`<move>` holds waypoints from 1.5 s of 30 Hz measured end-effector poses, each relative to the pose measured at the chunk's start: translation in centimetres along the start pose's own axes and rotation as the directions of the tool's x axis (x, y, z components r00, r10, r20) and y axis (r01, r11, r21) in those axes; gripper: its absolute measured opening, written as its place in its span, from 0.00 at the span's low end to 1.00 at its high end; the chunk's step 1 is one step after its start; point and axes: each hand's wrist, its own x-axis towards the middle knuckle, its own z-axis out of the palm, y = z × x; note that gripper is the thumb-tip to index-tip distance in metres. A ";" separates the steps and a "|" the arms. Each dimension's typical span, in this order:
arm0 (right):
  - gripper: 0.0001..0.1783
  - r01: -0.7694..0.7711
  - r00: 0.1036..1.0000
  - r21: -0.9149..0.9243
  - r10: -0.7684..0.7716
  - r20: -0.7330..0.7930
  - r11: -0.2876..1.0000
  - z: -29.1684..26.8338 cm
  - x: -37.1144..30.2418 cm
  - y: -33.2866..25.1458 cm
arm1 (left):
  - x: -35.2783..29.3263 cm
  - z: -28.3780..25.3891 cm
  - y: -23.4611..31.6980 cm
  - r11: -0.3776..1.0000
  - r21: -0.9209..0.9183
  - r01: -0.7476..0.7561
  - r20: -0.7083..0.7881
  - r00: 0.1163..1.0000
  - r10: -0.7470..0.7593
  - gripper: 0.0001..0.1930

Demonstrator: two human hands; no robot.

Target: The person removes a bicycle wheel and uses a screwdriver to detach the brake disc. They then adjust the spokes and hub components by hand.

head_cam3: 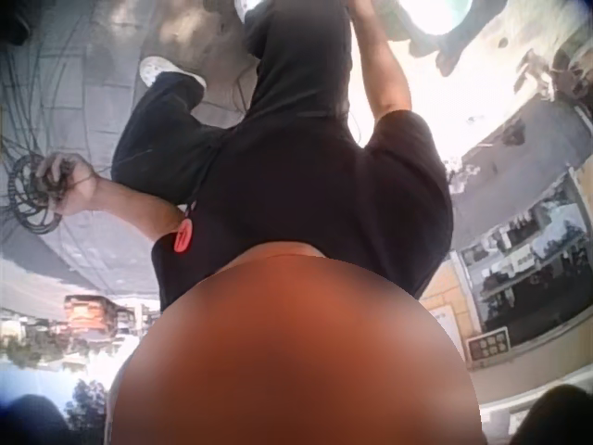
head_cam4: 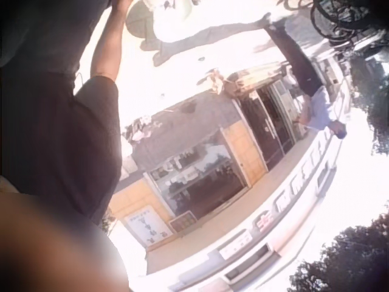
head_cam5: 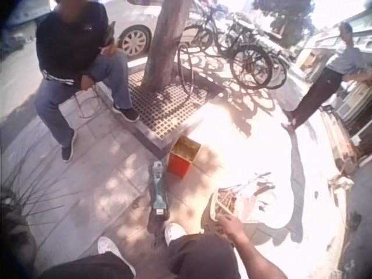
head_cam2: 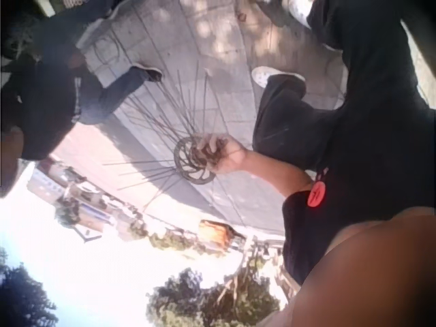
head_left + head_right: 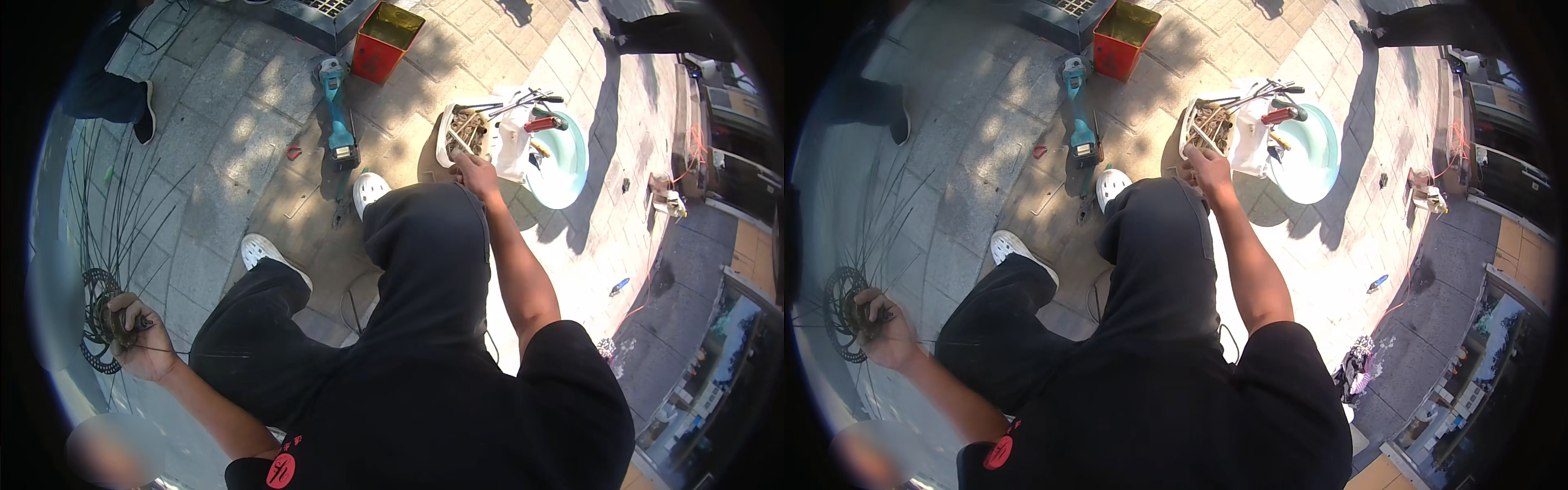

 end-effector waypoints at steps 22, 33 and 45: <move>0.25 0.117 0.975 -0.236 -0.157 -0.155 0.965 -15.2 3.7 -13.9 | 1.5 -0.6 -0.8 0.992 0.116 -0.041 0.165 0.986 0.021 0.31; 0.17 0.014 0.983 -0.247 -0.058 -0.172 0.969 -18.4 1.2 -16.4 | 2.1 0.6 -4.8 0.997 0.083 -0.007 0.248 0.969 -0.014 0.24; 0.15 0.196 0.938 -0.464 -0.303 -0.167 0.864 -22.0 2.9 -14.7 | 1.3 2.6 -7.8 0.994 0.106 0.005 0.370 0.928 -0.044 0.19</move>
